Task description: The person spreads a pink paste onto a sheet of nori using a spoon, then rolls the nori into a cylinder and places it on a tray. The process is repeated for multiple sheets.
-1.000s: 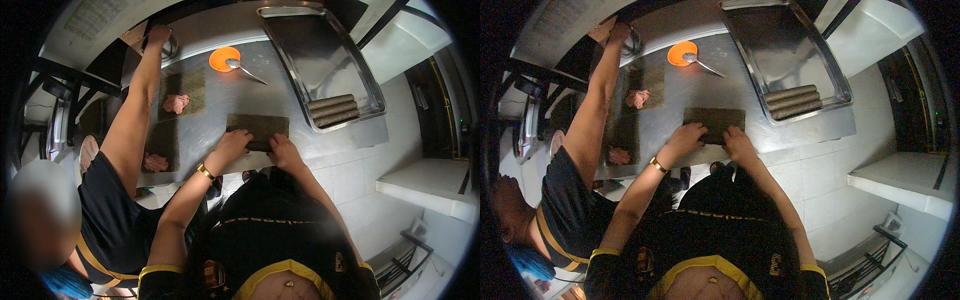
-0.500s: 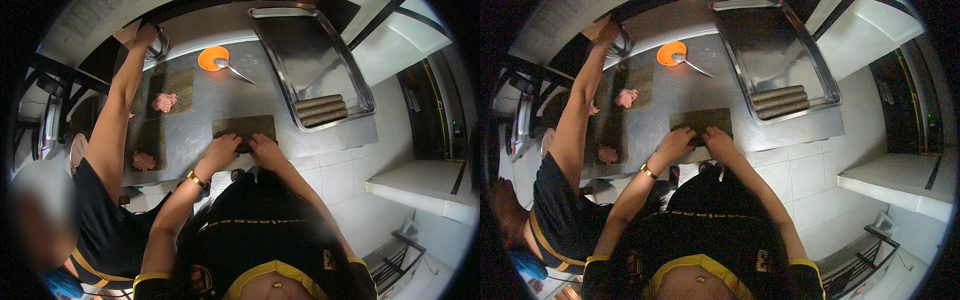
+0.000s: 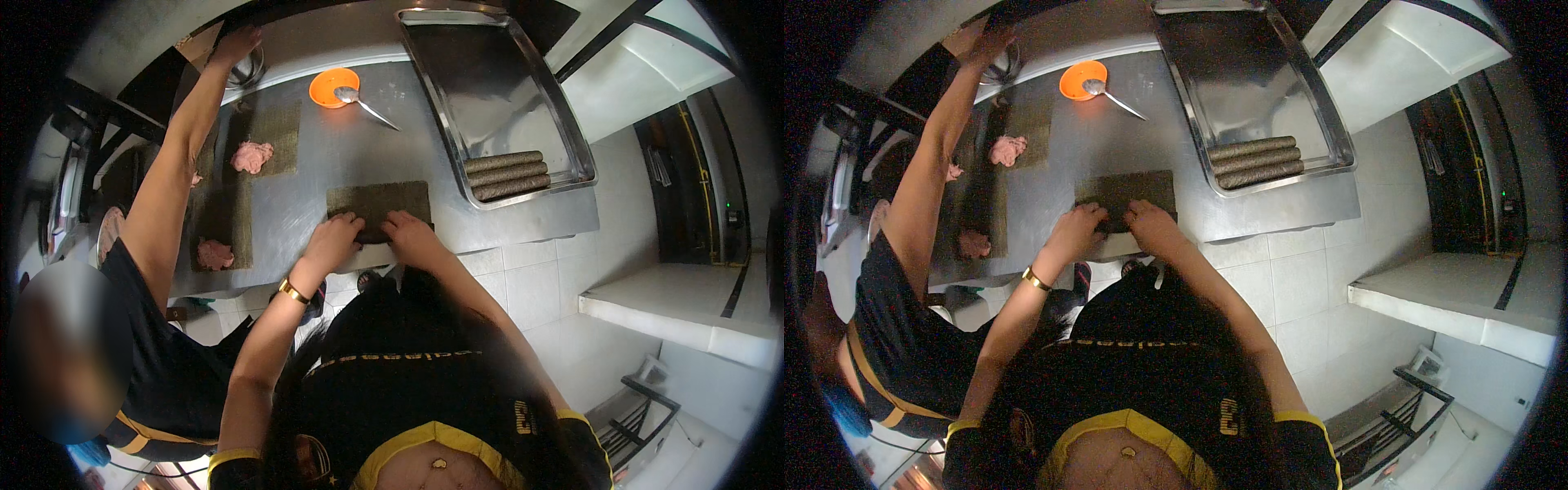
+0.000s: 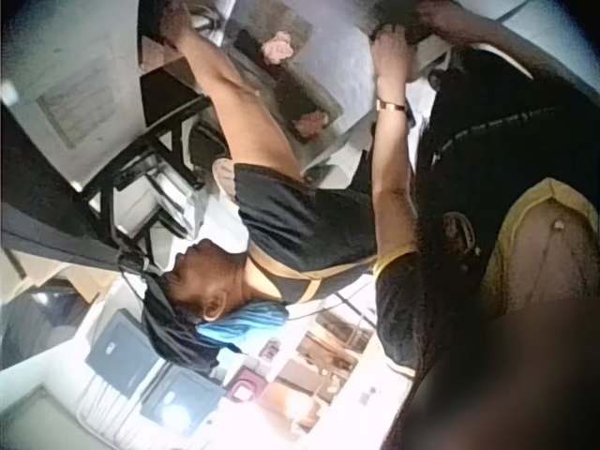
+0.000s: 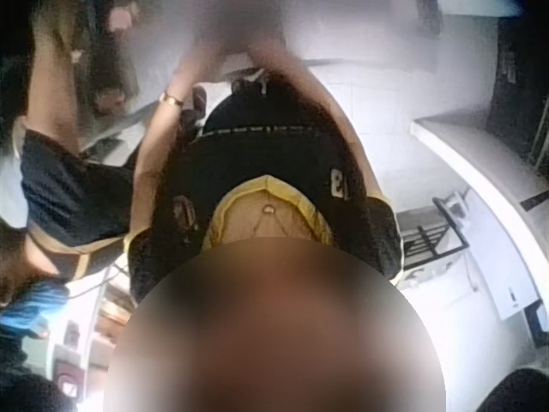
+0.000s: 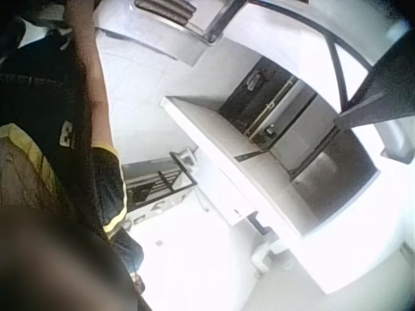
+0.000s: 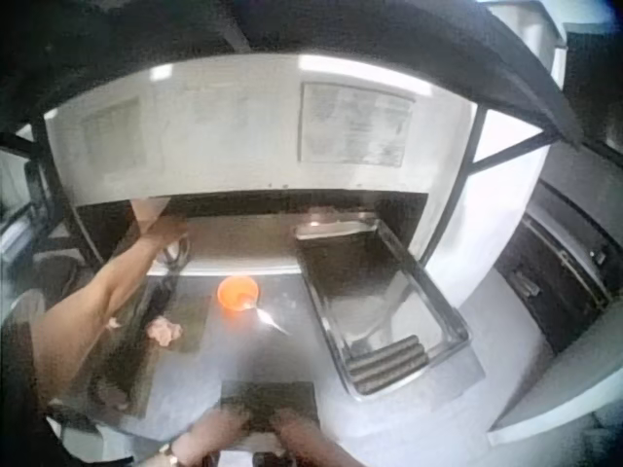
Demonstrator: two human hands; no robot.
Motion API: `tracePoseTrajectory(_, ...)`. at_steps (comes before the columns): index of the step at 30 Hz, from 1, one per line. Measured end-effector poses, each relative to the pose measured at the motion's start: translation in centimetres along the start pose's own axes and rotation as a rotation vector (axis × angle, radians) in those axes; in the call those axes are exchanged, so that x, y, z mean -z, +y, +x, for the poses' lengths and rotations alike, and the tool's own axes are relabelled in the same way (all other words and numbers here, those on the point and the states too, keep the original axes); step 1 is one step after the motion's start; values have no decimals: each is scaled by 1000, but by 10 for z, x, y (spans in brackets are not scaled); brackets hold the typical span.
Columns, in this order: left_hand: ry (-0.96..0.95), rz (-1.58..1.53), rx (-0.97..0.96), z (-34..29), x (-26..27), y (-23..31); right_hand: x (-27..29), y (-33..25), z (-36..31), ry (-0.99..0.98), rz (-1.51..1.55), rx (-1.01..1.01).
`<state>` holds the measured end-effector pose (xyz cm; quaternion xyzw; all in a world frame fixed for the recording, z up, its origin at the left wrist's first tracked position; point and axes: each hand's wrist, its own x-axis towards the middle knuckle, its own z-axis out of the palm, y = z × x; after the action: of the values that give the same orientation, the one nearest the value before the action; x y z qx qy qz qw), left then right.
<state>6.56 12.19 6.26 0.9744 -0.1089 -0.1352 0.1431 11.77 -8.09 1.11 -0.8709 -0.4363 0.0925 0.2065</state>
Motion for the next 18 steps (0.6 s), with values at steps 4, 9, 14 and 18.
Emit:
tracePoseTrajectory(4,50,-57,19,-8,20,-3,17,11,-18,163,187,-55)
tracePoseTrajectory(9,18,-66,-4,-14,20,-23,32,24,-34,80,171,-177)
tracePoseTrajectory(14,-17,-47,-21,-14,19,-19,24,23,-32,-14,97,-163)
tracePoseTrajectory(18,-81,-59,5,-12,16,-20,29,19,-30,-78,88,-183)
